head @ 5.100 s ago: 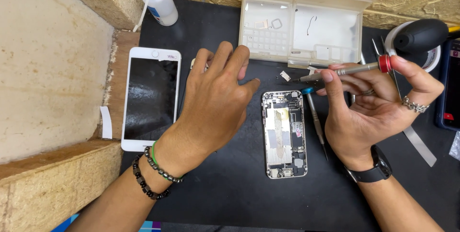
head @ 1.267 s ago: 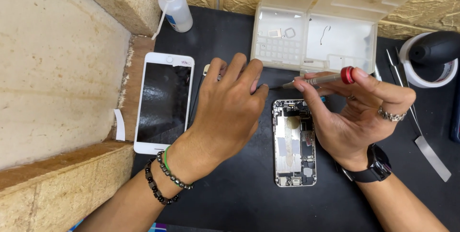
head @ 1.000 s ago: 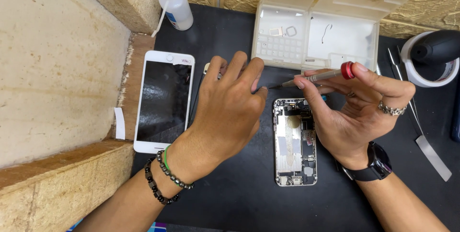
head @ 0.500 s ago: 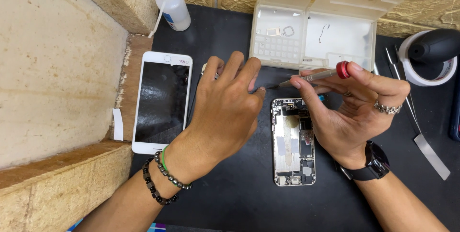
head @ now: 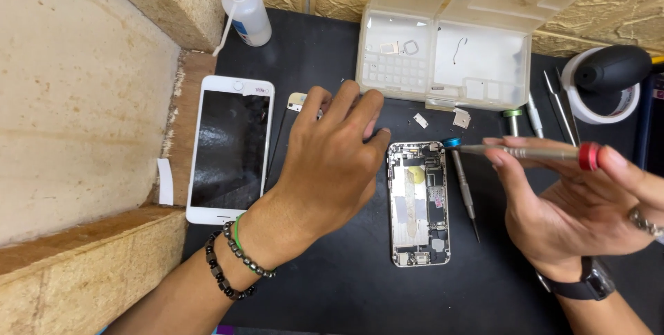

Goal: Installing and securing the main board and internal components of a smartphone using a precision screwdriver.

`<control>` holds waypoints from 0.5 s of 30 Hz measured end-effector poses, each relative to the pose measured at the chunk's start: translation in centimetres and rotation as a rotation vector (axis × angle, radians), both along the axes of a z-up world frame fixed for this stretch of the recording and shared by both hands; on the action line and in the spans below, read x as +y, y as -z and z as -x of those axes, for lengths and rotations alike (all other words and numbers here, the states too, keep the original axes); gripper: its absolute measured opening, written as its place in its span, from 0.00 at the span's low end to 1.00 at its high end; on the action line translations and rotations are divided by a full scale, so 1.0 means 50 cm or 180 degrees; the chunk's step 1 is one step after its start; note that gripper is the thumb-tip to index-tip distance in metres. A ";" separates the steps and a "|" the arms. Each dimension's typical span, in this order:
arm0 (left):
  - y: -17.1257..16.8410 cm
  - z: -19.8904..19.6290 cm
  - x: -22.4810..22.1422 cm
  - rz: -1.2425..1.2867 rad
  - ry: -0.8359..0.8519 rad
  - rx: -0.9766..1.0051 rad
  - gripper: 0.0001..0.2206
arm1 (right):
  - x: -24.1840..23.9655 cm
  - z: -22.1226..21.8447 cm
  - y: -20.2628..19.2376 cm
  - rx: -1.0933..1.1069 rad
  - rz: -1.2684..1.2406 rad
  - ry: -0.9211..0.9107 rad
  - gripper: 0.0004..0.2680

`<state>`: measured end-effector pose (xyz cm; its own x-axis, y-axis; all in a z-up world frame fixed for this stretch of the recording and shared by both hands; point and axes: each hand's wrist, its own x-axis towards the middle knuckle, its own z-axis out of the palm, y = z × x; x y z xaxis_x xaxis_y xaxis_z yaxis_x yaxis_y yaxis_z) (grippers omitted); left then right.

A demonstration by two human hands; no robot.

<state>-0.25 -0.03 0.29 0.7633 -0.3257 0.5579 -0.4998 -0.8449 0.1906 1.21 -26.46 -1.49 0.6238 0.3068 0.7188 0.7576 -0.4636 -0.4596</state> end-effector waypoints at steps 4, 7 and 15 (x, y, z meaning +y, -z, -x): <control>0.005 0.004 -0.008 -0.0109 0.0133 0.0066 0.08 | -0.175 -0.007 0.152 -0.0586 0.0481 0.1154 0.36; 0.010 0.005 -0.011 -0.0172 0.0195 0.0113 0.07 | -0.249 -0.021 0.172 -0.0682 0.0992 0.1022 0.40; 0.010 0.004 -0.013 -0.0136 0.0233 0.0148 0.07 | -0.170 -0.099 -0.046 0.4640 0.0749 -0.1537 0.30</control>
<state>-0.45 -0.69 -0.19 0.7613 -0.4044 0.5069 -0.5521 -0.8143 0.1795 6.18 -34.94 0.81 0.5278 0.6924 -0.4919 -0.1710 -0.4807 -0.8601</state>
